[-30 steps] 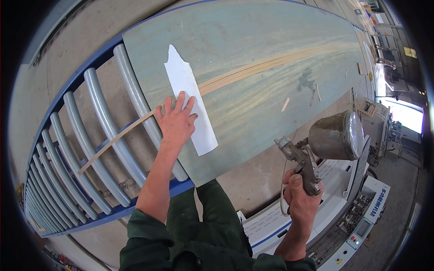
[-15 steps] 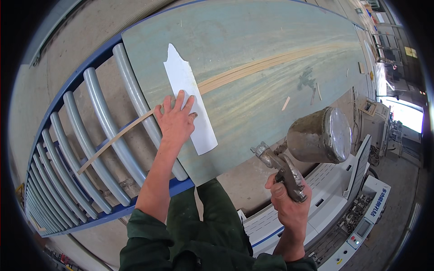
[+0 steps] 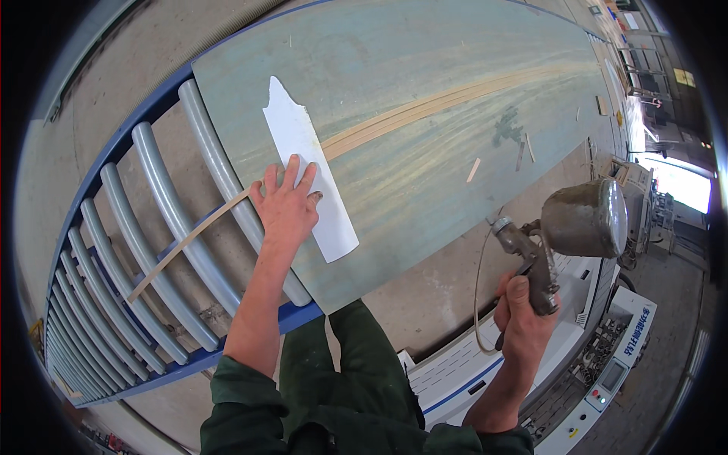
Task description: Spraying adhesive onto wooden panels using a spray gun and then applying protective or decorative strips.
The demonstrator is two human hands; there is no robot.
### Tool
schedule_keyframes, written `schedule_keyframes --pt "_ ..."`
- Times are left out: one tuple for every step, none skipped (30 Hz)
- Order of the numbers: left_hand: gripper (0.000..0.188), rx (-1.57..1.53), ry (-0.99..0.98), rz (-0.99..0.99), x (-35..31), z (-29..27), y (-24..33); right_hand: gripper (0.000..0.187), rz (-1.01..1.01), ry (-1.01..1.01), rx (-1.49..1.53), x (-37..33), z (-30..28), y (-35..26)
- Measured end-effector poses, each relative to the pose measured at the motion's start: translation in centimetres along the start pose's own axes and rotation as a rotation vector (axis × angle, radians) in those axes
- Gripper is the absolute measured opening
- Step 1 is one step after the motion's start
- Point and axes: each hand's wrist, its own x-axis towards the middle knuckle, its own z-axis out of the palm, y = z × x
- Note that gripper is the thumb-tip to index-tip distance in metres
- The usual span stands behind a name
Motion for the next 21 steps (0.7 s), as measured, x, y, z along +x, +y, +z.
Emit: schedule_keyframes --pt "0.052 -0.010 -0.016 -0.007 0.0 -0.1 0.1 0.045 0.001 0.004 0.000 0.3 -0.1 0.0" --pt "0.052 -0.012 -0.017 -0.005 0.0 -0.1 0.1 0.045 0.006 0.042 -0.017 0.7 -0.4 0.0" --pt "0.052 -0.015 -0.022 -0.006 0.0 0.0 0.1 0.045 0.012 0.079 -0.034 1.0 -0.6 0.1" --pt "0.052 -0.018 -0.028 -0.008 0.0 0.1 0.1 0.044 0.017 0.094 -0.044 1.4 -0.9 0.1" --pt "0.052 -0.017 -0.028 -0.007 0.0 0.1 0.1 0.044 0.017 0.095 -0.044 1.7 -1.1 0.0" --pt "0.052 -0.016 -0.023 -0.008 0.0 0.2 0.1 0.044 0.000 0.136 -0.041 2.0 -1.3 0.0" --pt "0.053 -0.016 -0.019 -0.009 0.1 0.3 0.2 0.044 -0.017 0.177 -0.038 2.1 -1.4 -0.1" --pt "0.053 -0.014 -0.020 -0.010 0.1 0.2 0.1 0.044 -0.016 0.175 -0.037 2.0 -1.4 -0.2" --pt "0.052 -0.008 -0.016 -0.007 0.1 0.1 0.1 0.044 -0.014 0.181 -0.030 1.9 -1.3 -0.5" --pt "0.052 -0.003 -0.013 -0.003 0.1 0.0 0.1 0.044 -0.013 0.188 -0.023 1.8 -1.2 -0.6" --pt "0.052 -0.003 -0.013 -0.004 0.0 0.1 0.1 0.044 -0.013 0.187 -0.023 1.6 -1.2 -0.3" --pt "0.053 -0.009 -0.008 -0.003 0.0 0.2 -0.1 0.044 0.000 0.140 -0.021 1.1 -1.3 0.3" --pt "0.053 -0.015 -0.004 -0.002 0.0 0.2 -0.1 0.044 0.014 0.092 -0.019 0.7 -1.5 0.7" --pt "0.053 -0.016 -0.004 -0.001 0.0 0.3 0.0 0.044 0.038 0.017 -0.002 0.3 -1.7 0.7" --pt "0.053 -0.013 -0.005 -0.002 0.0 0.3 0.0 0.044 0.039 0.019 -0.003 -0.1 -1.5 0.7" --pt "0.053 -0.009 -0.007 -0.003 0.0 0.3 0.1 0.045 0.022 0.010 0.001 -0.7 -0.7 0.4" --pt "0.053 -0.010 -0.007 -0.002 0.0 0.3 0.1 0.046 0.006 0.002 0.004 -1.1 -0.4 0.2" --pt "0.053 -0.008 -0.003 -0.001 0.0 0.3 0.1 0.048 0.024 -0.067 0.021 -1.4 -0.6 0.4" --pt "0.053 -0.006 0.002 -0.003 0.0 0.3 0.0 0.048 0.024 -0.070 0.021 -1.7 -0.2 0.3" --pt "0.053 -0.006 0.001 -0.003 0.0 0.2 0.0 0.049 0.028 -0.081 0.023 -2.1 0.2 0.2" --pt "0.053 -0.006 0.005 -0.003 -0.1 0.2 0.0 0.049 0.032 -0.092 0.025 -2.4 0.5 0.2"
